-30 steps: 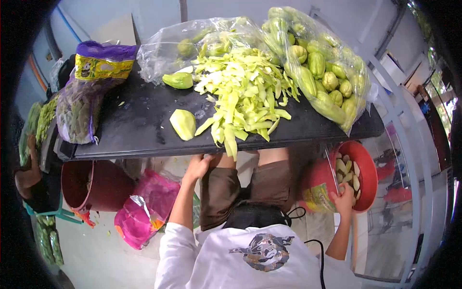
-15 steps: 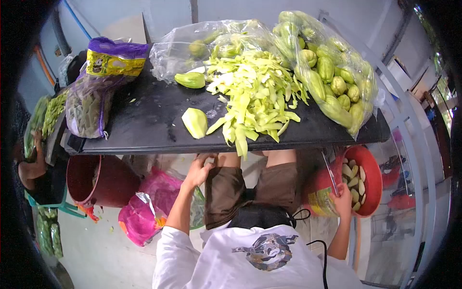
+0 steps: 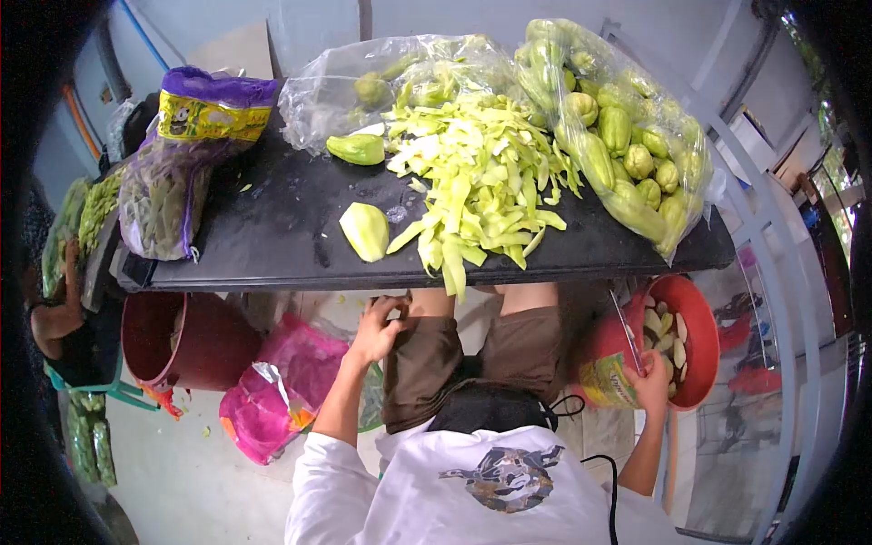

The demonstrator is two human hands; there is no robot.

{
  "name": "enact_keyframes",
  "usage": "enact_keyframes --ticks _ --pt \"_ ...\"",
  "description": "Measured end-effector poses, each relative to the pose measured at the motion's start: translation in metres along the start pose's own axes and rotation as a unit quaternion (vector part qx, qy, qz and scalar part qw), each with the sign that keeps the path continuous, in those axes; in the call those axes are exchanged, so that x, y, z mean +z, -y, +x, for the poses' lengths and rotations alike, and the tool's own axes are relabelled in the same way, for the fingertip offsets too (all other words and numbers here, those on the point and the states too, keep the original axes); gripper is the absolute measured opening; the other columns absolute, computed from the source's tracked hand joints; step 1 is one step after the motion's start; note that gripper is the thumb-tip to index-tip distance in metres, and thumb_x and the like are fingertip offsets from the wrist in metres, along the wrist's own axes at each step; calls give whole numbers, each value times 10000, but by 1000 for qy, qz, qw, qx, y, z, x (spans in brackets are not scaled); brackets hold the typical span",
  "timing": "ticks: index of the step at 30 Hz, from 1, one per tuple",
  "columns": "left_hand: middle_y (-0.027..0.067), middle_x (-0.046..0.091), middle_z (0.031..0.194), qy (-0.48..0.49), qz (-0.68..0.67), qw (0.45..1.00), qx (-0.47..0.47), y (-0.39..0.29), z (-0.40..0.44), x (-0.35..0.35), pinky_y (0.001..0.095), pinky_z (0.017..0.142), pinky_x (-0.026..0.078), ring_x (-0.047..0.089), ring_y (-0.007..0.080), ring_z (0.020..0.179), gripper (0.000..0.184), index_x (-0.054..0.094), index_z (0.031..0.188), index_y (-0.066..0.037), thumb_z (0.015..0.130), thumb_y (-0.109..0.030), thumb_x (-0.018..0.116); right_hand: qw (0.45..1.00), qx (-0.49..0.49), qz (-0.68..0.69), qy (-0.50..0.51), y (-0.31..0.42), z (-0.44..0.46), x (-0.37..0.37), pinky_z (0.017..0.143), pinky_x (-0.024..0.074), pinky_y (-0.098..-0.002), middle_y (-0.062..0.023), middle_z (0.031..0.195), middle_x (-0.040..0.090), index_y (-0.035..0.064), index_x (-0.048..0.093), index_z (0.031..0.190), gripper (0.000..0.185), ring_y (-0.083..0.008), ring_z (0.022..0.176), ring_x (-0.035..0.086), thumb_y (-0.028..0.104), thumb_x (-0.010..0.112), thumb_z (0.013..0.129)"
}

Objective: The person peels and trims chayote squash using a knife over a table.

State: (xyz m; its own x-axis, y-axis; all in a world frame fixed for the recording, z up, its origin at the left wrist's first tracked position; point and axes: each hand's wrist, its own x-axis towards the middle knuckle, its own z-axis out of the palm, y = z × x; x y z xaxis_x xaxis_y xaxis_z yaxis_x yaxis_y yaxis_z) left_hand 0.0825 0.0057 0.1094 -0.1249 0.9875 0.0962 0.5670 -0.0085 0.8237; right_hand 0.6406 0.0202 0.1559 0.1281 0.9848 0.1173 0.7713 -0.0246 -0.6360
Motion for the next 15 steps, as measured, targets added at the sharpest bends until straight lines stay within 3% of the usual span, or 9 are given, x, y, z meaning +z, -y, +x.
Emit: enact_keyframes --ticks 2,4,12,15 --pt "112 619 1112 17 -11 1000 -6 4 -9 2 492 1024 330 466 330 1157 406 672 1087 -83 730 -263 605 999 0 -47 -16 9 -5 -9 576 416 -309 -14 733 497 48 542 1015 405 -129 620 472 75 791 696" --pt "106 615 1118 92 89 992 15 -12 -30 -6 492 1036 317 459 320 1170 407 681 1076 -85 718 -267 615 998 13 -58 -24 20 -9 -12 570 418 -306 -16 739 506 47 544 1008 402 -121 619 479 61 788 688" --pt "99 598 1148 13 17 1000 -14 -1 -4 3 521 1019 320 442 334 1196 448 621 1119 -92 713 -283 613 999 3 42 26 -39 4 7 558 421 -250 -16 748 572 41 527 1044 416 -79 651 541 7 766 706" --pt "88 604 1184 64 61 996 -8 -2 -22 -1 547 1022 306 447 324 1203 464 663 1128 -114 714 -317 608 1000 7 -4 18 -50 1 5 535 418 -247 -3 731 576 37 512 1073 441 -80 620 545 16 765 712"
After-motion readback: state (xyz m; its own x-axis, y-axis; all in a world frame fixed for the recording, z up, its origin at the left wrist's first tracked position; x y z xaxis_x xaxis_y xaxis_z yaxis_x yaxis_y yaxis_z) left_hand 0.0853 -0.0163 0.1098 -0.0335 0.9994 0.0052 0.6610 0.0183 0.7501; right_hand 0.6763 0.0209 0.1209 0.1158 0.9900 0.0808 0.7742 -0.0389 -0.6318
